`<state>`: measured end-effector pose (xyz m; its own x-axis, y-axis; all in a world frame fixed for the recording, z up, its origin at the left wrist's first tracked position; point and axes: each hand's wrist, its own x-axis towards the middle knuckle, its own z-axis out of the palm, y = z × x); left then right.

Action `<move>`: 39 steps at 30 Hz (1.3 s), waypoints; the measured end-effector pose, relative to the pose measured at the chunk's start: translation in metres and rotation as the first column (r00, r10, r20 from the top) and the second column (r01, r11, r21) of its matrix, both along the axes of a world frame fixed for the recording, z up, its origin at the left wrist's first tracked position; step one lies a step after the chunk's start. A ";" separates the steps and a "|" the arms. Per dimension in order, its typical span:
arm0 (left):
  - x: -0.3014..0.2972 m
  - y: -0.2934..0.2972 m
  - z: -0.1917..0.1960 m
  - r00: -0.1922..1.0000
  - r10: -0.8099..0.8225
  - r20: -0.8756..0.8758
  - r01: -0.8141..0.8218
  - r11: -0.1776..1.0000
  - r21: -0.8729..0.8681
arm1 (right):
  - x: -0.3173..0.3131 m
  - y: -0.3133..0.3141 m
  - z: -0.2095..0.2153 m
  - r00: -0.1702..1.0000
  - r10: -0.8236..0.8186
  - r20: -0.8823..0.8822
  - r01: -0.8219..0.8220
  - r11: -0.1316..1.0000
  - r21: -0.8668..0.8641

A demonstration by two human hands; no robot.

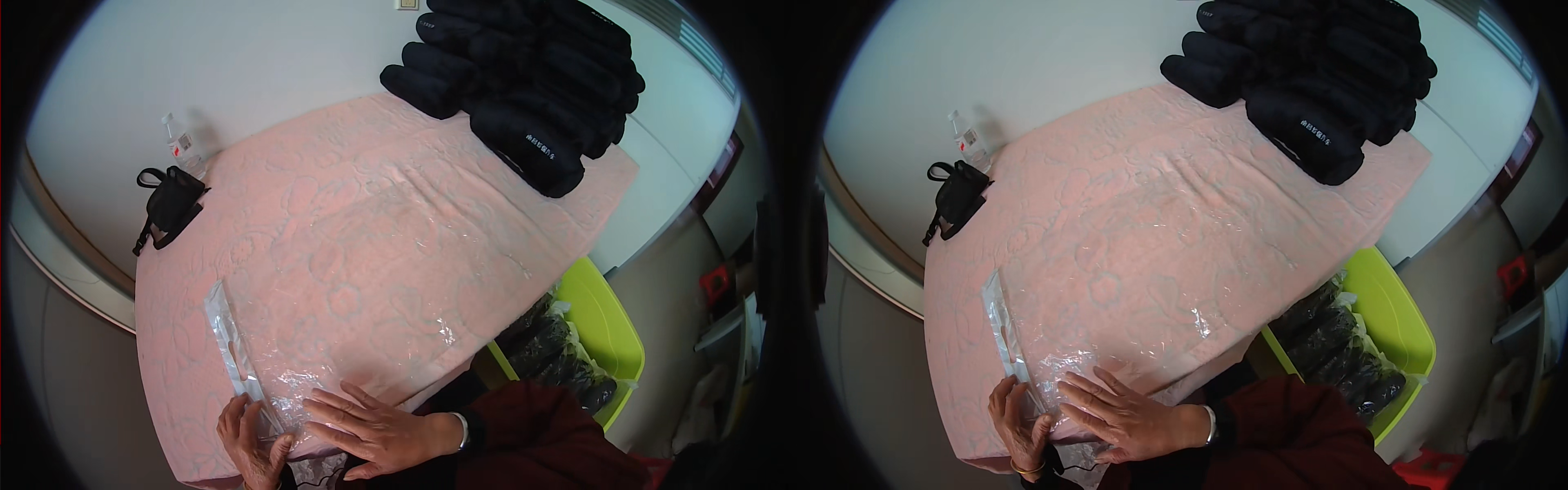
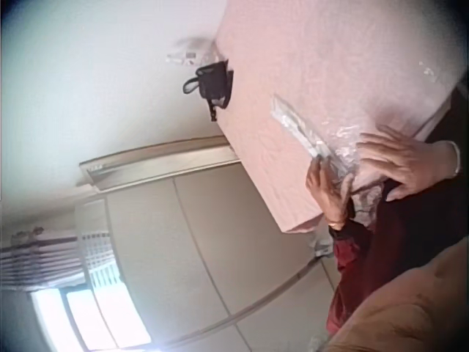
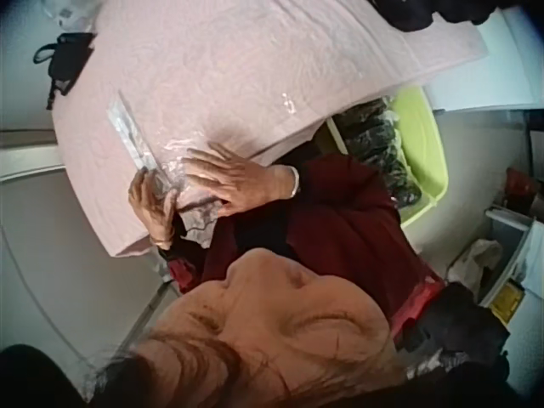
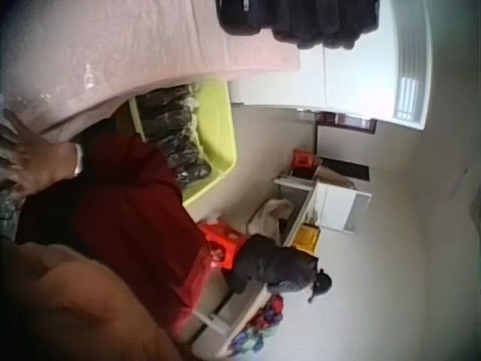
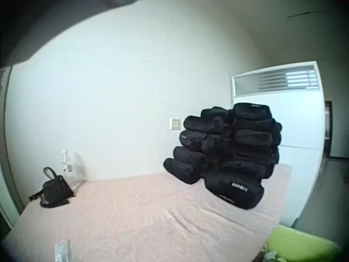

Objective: The person picks up a plastic bag from a bin and lays it flat on a table. They smooth the bag by hand, turning it over and repositioning it multiple times while pressing down on the plastic.

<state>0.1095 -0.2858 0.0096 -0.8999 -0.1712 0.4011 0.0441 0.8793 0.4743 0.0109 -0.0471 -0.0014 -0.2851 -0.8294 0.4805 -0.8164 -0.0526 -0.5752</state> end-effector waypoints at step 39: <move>-0.004 0.007 0.000 0.989 0.146 -0.011 -0.147 0.988 -0.056 | -0.091 0.138 -0.001 0.906 -0.285 -0.313 0.364 0.902 0.233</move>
<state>0.1051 -0.2791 0.0094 -0.8639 -0.2778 0.4202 -0.0838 0.9018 0.4240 -0.0798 0.0906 -0.0029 -0.4563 -0.8230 0.3383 -0.8831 0.3720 -0.2860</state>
